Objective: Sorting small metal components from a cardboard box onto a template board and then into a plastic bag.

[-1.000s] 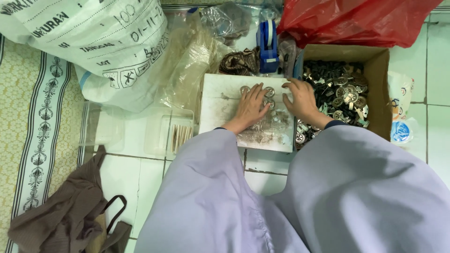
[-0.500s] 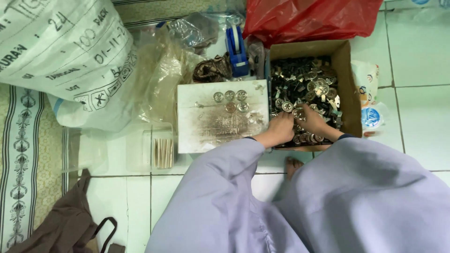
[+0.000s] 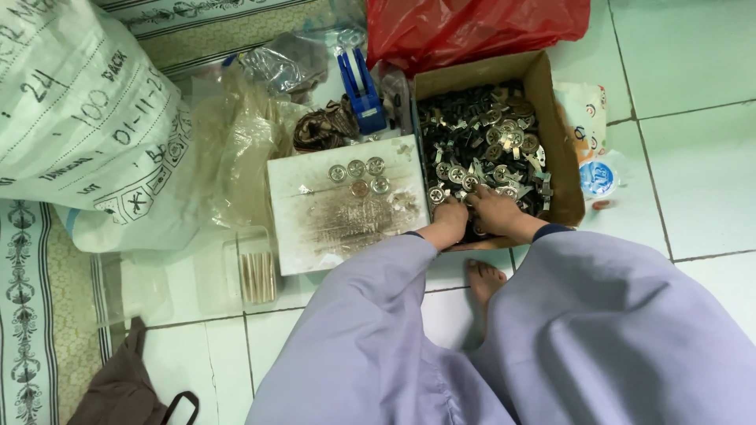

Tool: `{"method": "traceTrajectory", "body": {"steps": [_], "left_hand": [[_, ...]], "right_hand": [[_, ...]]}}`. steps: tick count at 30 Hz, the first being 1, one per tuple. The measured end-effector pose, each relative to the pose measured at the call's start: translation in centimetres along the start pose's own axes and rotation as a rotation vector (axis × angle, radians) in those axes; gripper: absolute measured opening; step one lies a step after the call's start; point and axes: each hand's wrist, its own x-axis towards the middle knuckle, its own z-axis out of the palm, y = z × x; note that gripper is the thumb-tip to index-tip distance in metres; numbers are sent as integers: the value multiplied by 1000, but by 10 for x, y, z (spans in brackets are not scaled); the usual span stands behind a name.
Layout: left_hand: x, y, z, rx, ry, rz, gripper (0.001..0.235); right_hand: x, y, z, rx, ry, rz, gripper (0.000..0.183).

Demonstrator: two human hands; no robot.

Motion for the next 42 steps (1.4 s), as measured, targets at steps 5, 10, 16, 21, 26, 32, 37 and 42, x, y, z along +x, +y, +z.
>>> {"method": "traceTrajectory", "body": {"steps": [5,10,16,21,26,32,37,42], "left_hand": [[-5,-5,11,-90,133,-45,28],[-2,-4,21,-74,213,-32,25],[-6,-9,10,-113,229,24,28],[-40,-17,-72,-588,311,-43,58],[-53,-40,-122,-1167,287,-90,51],[-58,-81,-143,-1311,252,-132,64],[-85,-130,-155,-1313,258,-163,58],[-112,-196,-127,-1389,297,-187,40]], "right_hand": [[13,4,8,-57,75,-32,57],[10,11,3,-41,28,-45,57],[-2,6,-28,250,-6,23,44],[2,17,-34,911,23,203,36],[-1,23,-65,1511,19,241,33],[-1,11,-96,1682,67,169,34],[23,-25,-110,1726,49,118,26],[40,-82,-133,1589,111,5,39]]}}
